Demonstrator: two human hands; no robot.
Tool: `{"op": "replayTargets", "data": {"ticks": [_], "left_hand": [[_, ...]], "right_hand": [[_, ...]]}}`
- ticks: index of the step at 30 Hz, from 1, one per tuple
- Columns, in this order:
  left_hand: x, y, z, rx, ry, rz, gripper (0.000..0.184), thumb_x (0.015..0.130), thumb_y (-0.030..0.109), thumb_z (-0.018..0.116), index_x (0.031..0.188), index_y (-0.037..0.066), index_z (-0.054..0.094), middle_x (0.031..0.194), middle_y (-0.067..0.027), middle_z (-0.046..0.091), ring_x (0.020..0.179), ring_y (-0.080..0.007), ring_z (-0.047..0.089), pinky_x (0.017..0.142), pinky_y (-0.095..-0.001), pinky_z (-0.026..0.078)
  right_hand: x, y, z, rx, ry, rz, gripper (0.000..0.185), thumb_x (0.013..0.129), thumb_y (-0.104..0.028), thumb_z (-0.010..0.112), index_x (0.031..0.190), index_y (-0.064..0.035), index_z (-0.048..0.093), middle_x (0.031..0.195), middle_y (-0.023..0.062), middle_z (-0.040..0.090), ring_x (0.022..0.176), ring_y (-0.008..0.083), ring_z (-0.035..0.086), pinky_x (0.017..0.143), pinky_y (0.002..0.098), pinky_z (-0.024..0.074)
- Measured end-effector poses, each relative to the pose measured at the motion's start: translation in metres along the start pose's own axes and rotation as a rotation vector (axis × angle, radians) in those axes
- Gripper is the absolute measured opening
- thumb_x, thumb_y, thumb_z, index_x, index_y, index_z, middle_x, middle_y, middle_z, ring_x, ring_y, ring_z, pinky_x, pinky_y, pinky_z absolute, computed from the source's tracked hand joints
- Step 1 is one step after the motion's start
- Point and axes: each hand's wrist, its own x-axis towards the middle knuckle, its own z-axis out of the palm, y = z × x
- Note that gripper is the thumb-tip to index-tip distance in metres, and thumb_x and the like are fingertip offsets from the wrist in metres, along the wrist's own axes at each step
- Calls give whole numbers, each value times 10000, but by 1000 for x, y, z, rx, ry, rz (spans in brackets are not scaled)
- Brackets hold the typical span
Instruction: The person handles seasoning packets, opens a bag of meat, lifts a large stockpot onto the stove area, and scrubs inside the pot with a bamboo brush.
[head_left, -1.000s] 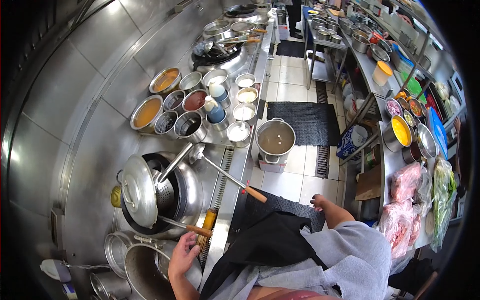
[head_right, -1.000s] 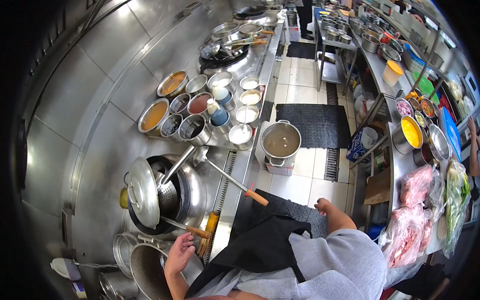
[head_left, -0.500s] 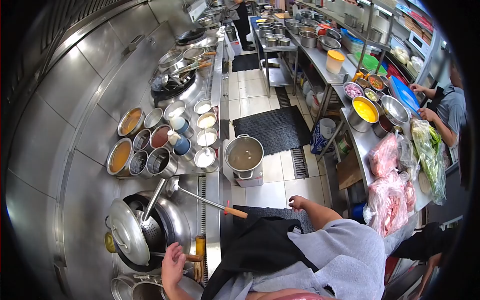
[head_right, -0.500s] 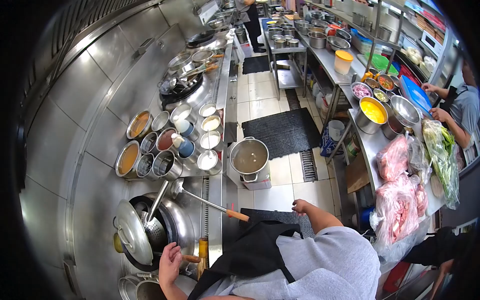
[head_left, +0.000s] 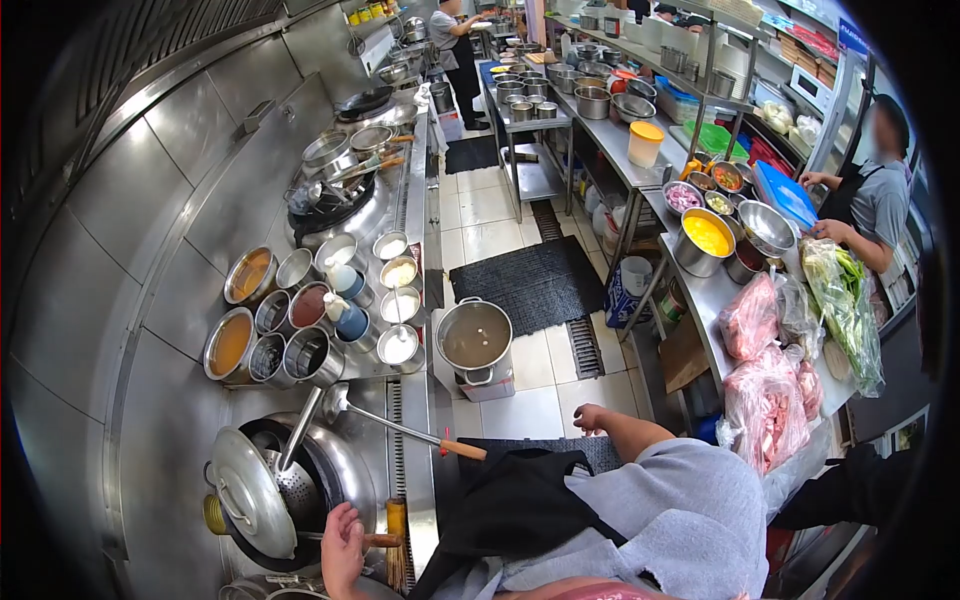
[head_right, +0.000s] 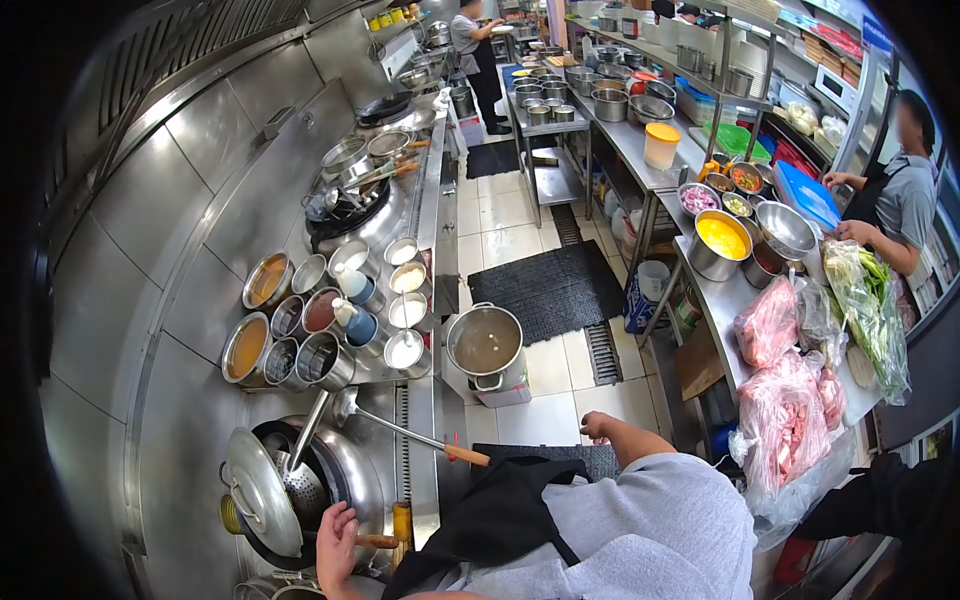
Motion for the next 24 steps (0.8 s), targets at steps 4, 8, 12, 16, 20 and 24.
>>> {"op": "replayTargets", "data": {"ticks": [4, 8, 12, 16, 20, 24], "left_hand": [[8, 1, 1, 55, -23, 39, 407, 931, 51, 549, 1324, 2, 456, 1229, -197, 598, 1121, -228, 592, 970, -328, 460], [17, 11, 11, 67, -74, 48, 399, 935, 51, 540, 1322, -1, 458, 1222, -198, 604, 1117, -238, 598, 972, -331, 457], [28, 8, 21, 48, -131, 127, 390, 943, 31, 507, 1326, -12, 449, 1225, -204, 604, 1104, -238, 603, 970, -328, 454], [27, 23, 28, -4, -209, 139, 400, 944, 4, 476, 1340, -20, 428, 1238, -206, 589, 1093, -241, 607, 968, -332, 452], [26, 28, 33, -205, -261, 113, 471, 924, -40, 446, 1386, -10, 364, 1263, -209, 555, 1080, -249, 618, 954, -327, 459], [27, 24, 38, -195, -271, 120, 540, 885, -85, 404, 1411, 1, 320, 1272, -214, 544, 1082, -256, 624, 939, -316, 467]], "right_hand": [[-2, -11, -1, 1, 7, -26, 510, 901, -229, 581, 1377, -84, 469, 834, 112, 669, 632, 192, 684, 498, 342, 553], [1, -9, 2, 0, 21, -53, 514, 905, -222, 578, 1383, -79, 459, 857, 118, 675, 635, 193, 686, 498, 344, 555], [2, 6, 6, 23, 25, -32, 526, 895, -233, 591, 1380, -76, 459, 876, 128, 684, 640, 197, 688, 505, 349, 567], [-5, 21, 8, 23, -3, 12, 516, 894, -237, 592, 1373, -87, 473, 852, 123, 682, 637, 199, 686, 519, 349, 577], [-18, 30, 8, 32, -7, 67, 502, 899, -237, 587, 1373, -105, 483, 842, 119, 680, 639, 206, 689, 522, 356, 583], [-22, 33, 6, 66, -18, 85, 495, 903, -229, 576, 1375, -110, 483, 859, 126, 679, 642, 210, 692, 507, 359, 582]]}}
